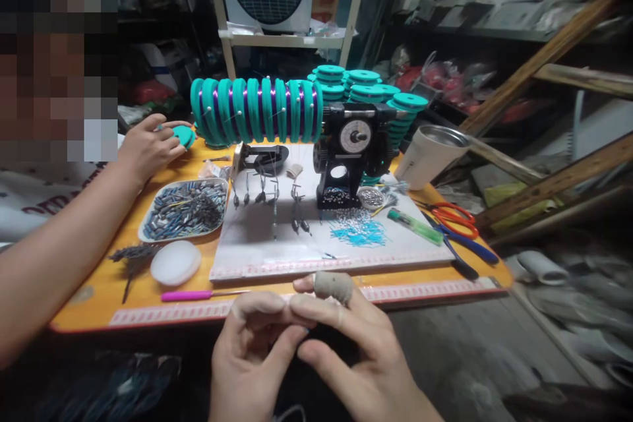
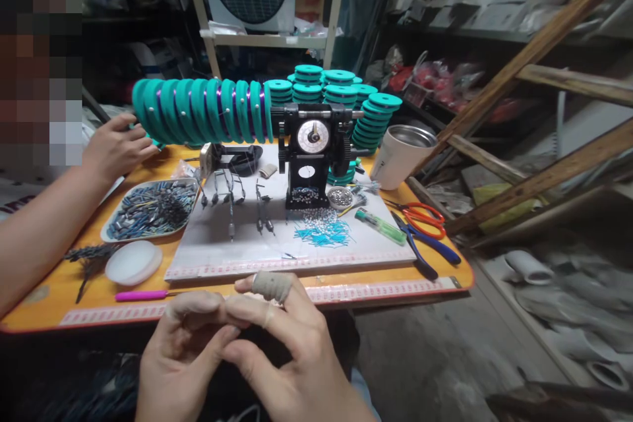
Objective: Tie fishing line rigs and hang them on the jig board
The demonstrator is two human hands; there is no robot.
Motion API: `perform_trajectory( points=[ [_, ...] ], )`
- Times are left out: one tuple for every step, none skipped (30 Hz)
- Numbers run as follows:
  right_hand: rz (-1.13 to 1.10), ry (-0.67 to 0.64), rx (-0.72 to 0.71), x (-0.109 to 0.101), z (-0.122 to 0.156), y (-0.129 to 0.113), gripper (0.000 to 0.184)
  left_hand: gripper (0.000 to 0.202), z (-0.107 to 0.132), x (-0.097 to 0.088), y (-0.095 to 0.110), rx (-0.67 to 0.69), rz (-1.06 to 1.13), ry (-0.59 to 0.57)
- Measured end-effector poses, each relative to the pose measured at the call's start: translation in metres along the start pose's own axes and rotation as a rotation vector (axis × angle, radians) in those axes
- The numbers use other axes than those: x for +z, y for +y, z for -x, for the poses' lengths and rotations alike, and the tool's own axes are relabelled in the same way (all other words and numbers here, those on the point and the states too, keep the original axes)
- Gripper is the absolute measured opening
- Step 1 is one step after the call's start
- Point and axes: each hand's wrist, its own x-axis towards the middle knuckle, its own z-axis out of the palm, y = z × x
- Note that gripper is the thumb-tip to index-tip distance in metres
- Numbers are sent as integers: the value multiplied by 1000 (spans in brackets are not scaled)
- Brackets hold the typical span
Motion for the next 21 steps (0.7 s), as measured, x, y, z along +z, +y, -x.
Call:
perform_trajectory(
  points=[
    [-49,21,20,5,-1,0,26,37,-1,-2,-1,-12,0,6],
    [-84,41,40,8,-2,1,25,39,-1,-2,-2,-26,2,19],
    [-109,57,52,9,-2,2,24,40,-1,-2,-3,-43,8,35],
    [-128,66,57,11,-3,3,24,41,0,-1,-2,-62,17,55],
    [-143,72,61,11,-4,4,24,42,0,1,-1,-79,25,79],
    [-154,73,67,11,-5,5,23,43,1,3,-1,-93,28,96],
    [-166,76,70,11,-5,5,23,43,2,4,0,-100,24,96],
    [-178,79,73,11,-6,4,24,42,2,4,0,-100,10,86],
    [-187,83,76,12,-6,4,24,41,2,4,-1,-95,-12,72],
    [-196,87,81,12,-6,4,23,39,2,3,-2,-85,-36,55],
    [-204,93,84,12,-7,4,23,37,2,2,-3,-73,-60,36],
    [-213,99,85,12,-7,4,22,36,1,0,-5,-62,-77,22],
    [-223,104,89,12,-8,3,22,36,0,-2,-6,-53,-87,13],
    [-233,106,96,12,-8,3,22,35,-1,-3,-7,-48,-93,7],
    [-244,108,105,12,-9,3,21,35,-2,-4,-8,-44,-96,5],
    [-254,109,115,12,-9,3,21,35,-2,-4,-9,-39,-100,3],
    [-262,110,123,12,-9,3,20,35,-2,-4,-9,-32,-105,6],
    [-270,105,131,11,-9,3,19,35,-3,-4,-8,-25,-111,8],
    [-278,102,137,11,-9,4,18,35,-2,-3,-8,-20,-115,10],
    [-285,104,140,11,-8,4,18,35,-2,-3,-7,-17,-115,10],
    [-288,114,141,10,-7,5,19,34,-3,-2,-7,-16,-109,8]
  ],
)
